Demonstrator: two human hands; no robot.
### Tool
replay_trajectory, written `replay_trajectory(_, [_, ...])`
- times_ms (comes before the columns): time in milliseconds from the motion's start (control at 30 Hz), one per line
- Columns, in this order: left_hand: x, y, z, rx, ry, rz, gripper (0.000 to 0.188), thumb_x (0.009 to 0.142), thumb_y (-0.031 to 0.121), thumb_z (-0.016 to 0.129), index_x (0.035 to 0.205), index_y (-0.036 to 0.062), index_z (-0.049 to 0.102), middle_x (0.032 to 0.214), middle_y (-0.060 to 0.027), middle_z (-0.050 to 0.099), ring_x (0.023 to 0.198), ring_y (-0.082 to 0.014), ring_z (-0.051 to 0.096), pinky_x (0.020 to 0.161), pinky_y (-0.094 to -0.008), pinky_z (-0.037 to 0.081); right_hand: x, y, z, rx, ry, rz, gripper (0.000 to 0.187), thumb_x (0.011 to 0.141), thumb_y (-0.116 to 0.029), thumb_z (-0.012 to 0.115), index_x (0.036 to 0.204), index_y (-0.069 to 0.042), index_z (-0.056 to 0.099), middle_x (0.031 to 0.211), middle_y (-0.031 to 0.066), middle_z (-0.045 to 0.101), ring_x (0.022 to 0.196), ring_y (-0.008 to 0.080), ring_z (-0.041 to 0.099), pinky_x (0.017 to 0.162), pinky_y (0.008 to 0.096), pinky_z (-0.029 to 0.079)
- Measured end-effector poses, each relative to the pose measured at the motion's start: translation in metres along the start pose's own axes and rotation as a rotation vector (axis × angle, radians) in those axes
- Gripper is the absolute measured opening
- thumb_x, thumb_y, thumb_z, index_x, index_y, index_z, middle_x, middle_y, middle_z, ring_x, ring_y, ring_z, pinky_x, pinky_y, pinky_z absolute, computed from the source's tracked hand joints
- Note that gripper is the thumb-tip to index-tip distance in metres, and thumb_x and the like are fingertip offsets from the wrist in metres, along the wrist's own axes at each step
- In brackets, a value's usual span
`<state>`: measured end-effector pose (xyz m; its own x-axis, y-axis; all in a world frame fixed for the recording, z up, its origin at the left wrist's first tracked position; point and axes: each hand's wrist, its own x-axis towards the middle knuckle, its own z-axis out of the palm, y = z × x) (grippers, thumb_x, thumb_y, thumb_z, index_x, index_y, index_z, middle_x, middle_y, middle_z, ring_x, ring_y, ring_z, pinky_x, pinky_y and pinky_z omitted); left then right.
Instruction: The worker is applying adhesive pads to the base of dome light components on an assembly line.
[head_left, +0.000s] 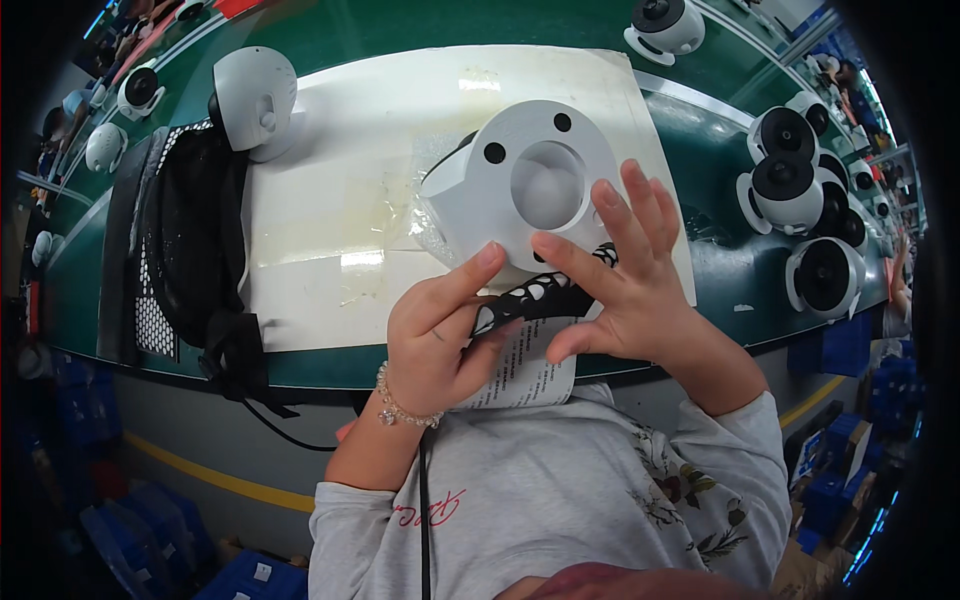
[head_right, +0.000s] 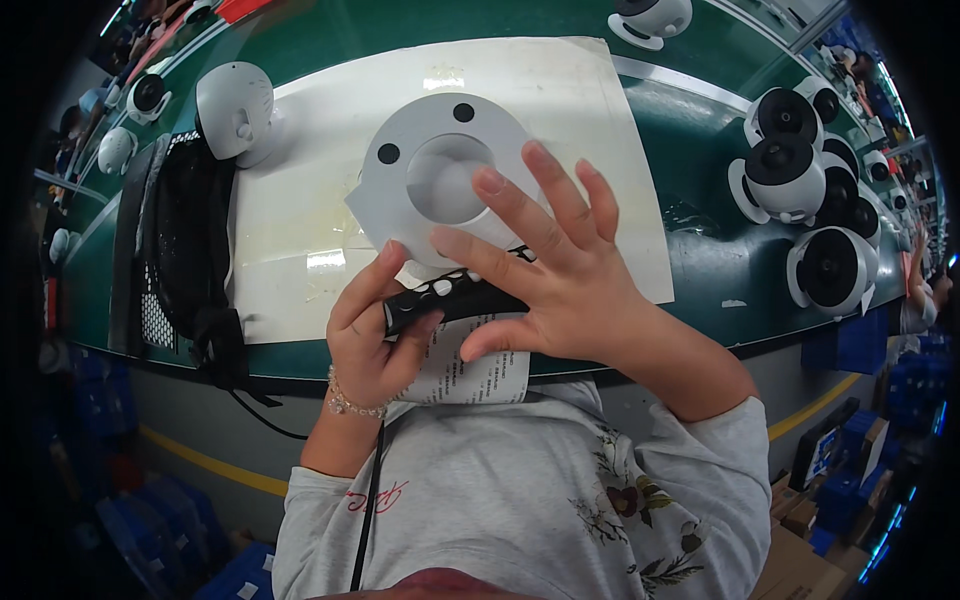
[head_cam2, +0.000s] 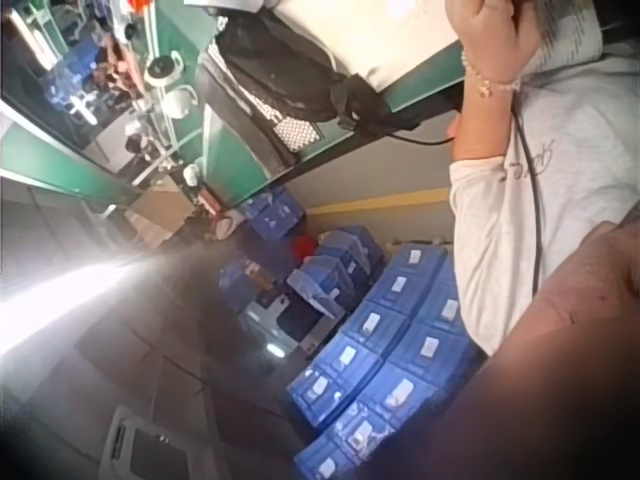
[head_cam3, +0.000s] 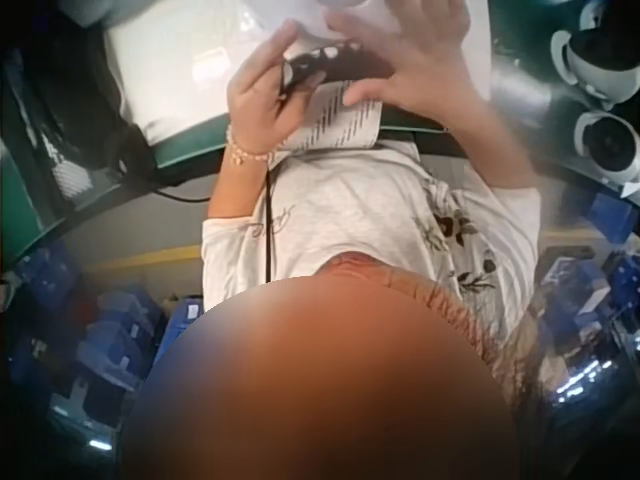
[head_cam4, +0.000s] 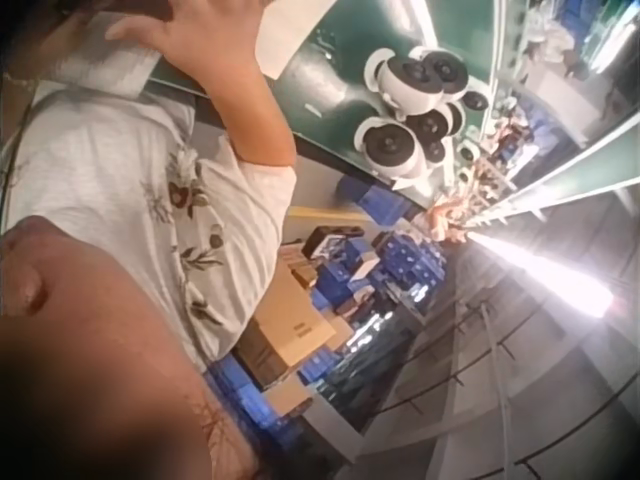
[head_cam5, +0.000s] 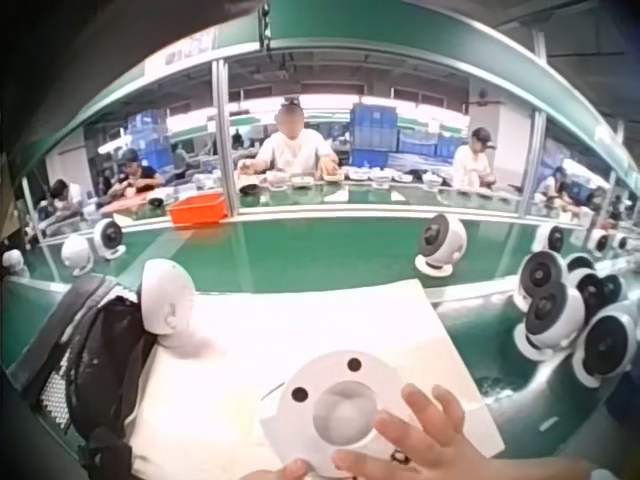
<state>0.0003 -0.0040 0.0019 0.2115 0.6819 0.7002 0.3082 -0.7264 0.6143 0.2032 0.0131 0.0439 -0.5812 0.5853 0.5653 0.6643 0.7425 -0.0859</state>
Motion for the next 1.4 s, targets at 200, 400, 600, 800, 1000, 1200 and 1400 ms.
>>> replay_trajectory(200, [-0.002,-0.004,0.001,-0.018,0.000,0.029,0.025,0.057,-0.003,0.068,0.080,-0.0038,0.058,0.117,-0.0175,0.054,0.076,-0.0232,0.060,0.064,-0.0291,0.048,0.003,-0.001,-0.002,0.308,0.198,0.034,0.030,0.070,-0.033,0.067,0.096,-0.018,0.065,0.129,0.0064,0.044,0.125,0.0292,0.030,0.098,0.0413,0.021])
replay_trajectory(400, [-0.001,-0.001,0.001,-0.039,0.001,0.018,0.021,0.058,-0.004,0.067,0.076,-0.0035,0.057,0.117,-0.0190,0.054,0.076,-0.0223,0.060,0.064,-0.0282,0.048,-0.002,-0.005,0.002,0.073,0.277,-0.139,0.015,0.061,-0.012,0.069,0.074,-0.015,0.062,0.119,0.0017,0.053,0.117,0.0256,0.041,0.091,0.0392,0.028])
replay_trajectory(600, [-0.002,-0.002,0.002,-0.027,0.020,0.007,0.021,0.056,-0.006,0.067,0.074,-0.0036,0.056,0.117,-0.0199,0.054,0.073,-0.0219,0.059,0.062,-0.0284,0.047,0.009,0.021,-0.008,0.457,0.311,0.236,0.009,0.075,-0.012,0.064,0.082,-0.009,0.060,0.125,0.0119,0.046,0.123,0.0305,0.034,0.099,0.0402,0.024])
replay_trajectory(800, [-0.003,-0.007,0.002,-0.017,0.033,0.047,0.024,0.055,-0.004,0.068,0.076,-0.0040,0.056,0.116,-0.0193,0.054,0.065,-0.0208,0.056,0.056,-0.0277,0.044,0.014,0.028,-0.012,0.594,0.116,0.340,0.008,0.077,-0.009,0.062,0.085,-0.007,0.059,0.129,0.0142,0.043,0.126,0.0336,0.029,0.101,0.0402,0.023])
replay_trajectory(1000, [-0.003,-0.005,0.003,0.006,0.041,0.035,0.025,0.054,-0.003,0.069,0.076,-0.0046,0.056,0.114,-0.0175,0.056,0.065,-0.0210,0.056,0.054,-0.0281,0.044,0.003,0.029,-0.013,0.042,0.173,0.074,0.013,0.078,-0.020,0.061,0.087,-0.011,0.066,0.123,0.0117,0.049,0.117,0.0302,0.040,0.097,0.0377,0.028])
replay_trajectory(1200, [-0.003,-0.005,0.003,0.010,0.045,0.050,0.023,0.054,-0.003,0.068,0.075,-0.0042,0.058,0.114,-0.0167,0.056,0.065,-0.0215,0.056,0.054,-0.0284,0.044,0.003,0.048,-0.012,0.153,0.163,-0.059,0.025,0.082,-0.028,0.057,0.097,-0.010,0.065,0.113,0.0088,0.054,0.109,0.0253,0.044,0.087,0.0340,0.035])
replay_trajectory(1400, [-0.002,-0.005,0.003,0.039,0.012,0.080,0.025,0.053,-0.001,0.068,0.077,-0.0037,0.059,0.116,-0.0166,0.055,0.066,-0.0223,0.057,0.056,-0.0291,0.045,0.041,0.062,-0.015,1.058,-0.069,0.427,0.055,0.084,-0.031,0.056,0.124,0.003,0.039,0.115,0.0089,0.049,0.105,0.0138,0.045,0.085,0.0274,0.036])
